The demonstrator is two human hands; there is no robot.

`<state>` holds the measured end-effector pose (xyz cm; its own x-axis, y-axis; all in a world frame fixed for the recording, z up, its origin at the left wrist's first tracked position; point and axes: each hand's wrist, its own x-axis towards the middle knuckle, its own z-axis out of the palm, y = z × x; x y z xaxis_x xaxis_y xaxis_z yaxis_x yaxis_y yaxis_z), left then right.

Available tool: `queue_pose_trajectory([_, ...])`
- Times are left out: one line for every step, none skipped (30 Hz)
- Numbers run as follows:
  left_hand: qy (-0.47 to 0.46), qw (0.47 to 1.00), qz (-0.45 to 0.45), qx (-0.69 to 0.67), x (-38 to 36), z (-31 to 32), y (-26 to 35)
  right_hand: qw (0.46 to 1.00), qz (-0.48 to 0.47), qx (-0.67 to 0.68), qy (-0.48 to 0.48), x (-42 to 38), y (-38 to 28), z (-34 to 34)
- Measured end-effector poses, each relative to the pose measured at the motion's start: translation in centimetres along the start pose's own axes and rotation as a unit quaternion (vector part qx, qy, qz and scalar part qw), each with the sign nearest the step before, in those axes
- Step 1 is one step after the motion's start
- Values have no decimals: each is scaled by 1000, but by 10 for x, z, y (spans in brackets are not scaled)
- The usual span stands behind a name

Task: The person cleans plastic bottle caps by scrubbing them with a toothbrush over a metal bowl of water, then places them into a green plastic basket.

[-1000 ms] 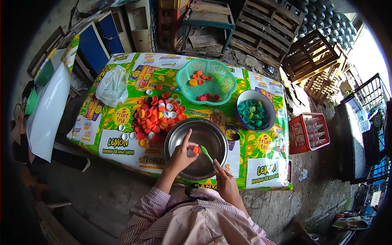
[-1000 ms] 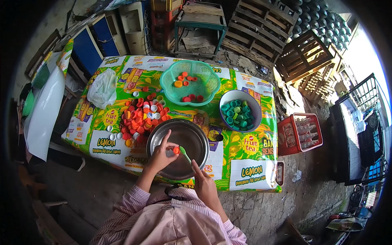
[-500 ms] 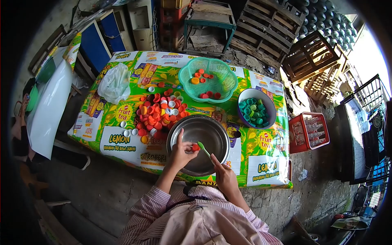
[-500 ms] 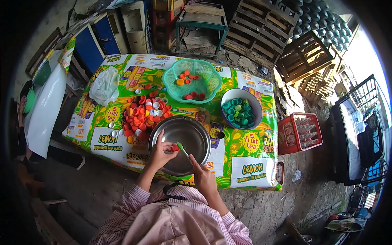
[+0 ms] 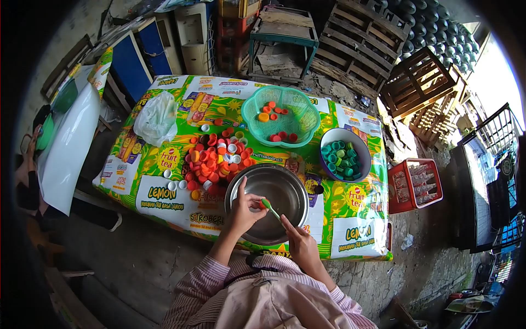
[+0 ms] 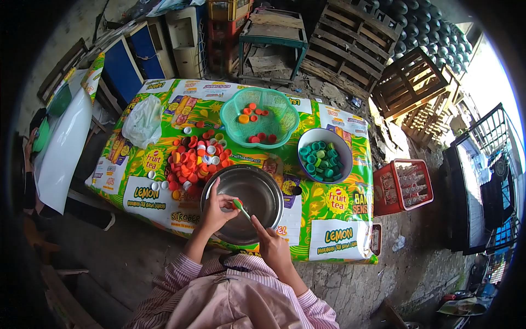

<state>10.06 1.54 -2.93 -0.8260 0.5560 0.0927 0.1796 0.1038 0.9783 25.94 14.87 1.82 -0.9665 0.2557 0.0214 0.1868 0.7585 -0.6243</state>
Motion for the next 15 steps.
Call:
queue_pose_trajectory([4,1000,3,-1,1,0,2,1000,4,0,-14,1,-1,-2])
queue_pose_trajectory([7,1000,6,-2,1,0,4,1000,1,11,6,1,4,3])
queue_pose_trajectory([7,1000,6,-2,2,0,5,1000,1,11,6,2,4,2])
queue_pose_trajectory([8,1000,4,7,1,1,5,1000,8,18,14,3,4,1])
queue_pose_trajectory([11,1000,1,13,-1,4,6,999,14,22,19,3,4,-3])
queue_pose_trajectory([17,1000,0,9,-2,6,6,1000,18,15,-2,3,-2,-8])
queue_pose_trajectory([18,1000,0,-6,-2,5,6,1000,-5,27,11,0,2,-3])
queue_pose_trajectory([19,1000,1,-21,-1,5,7,999,0,38,17,0,3,0])
queue_pose_trajectory([26,999,1,-22,-1,7,9,998,5,50,22,1,5,1])
queue_pose_trajectory([26,1000,12,10,-1,6,12,998,0,51,21,2,10,4])
queue_pose_trajectory([23,999,22,44,-1,5,15,996,-20,63,55,4,16,9])
queue_pose_trajectory([31,998,29,52,0,5,16,993,-38,74,90,5,17,9])
queue_pose_trajectory([33,997,31,55,1,5,17,992,-41,76,91,4,16,8])
queue_pose_trajectory([31,999,20,4,1,6,16,996,-43,59,57,3,14,4])
queue_pose_trajectory([29,998,6,-48,0,7,15,998,-44,41,21,1,12,2])
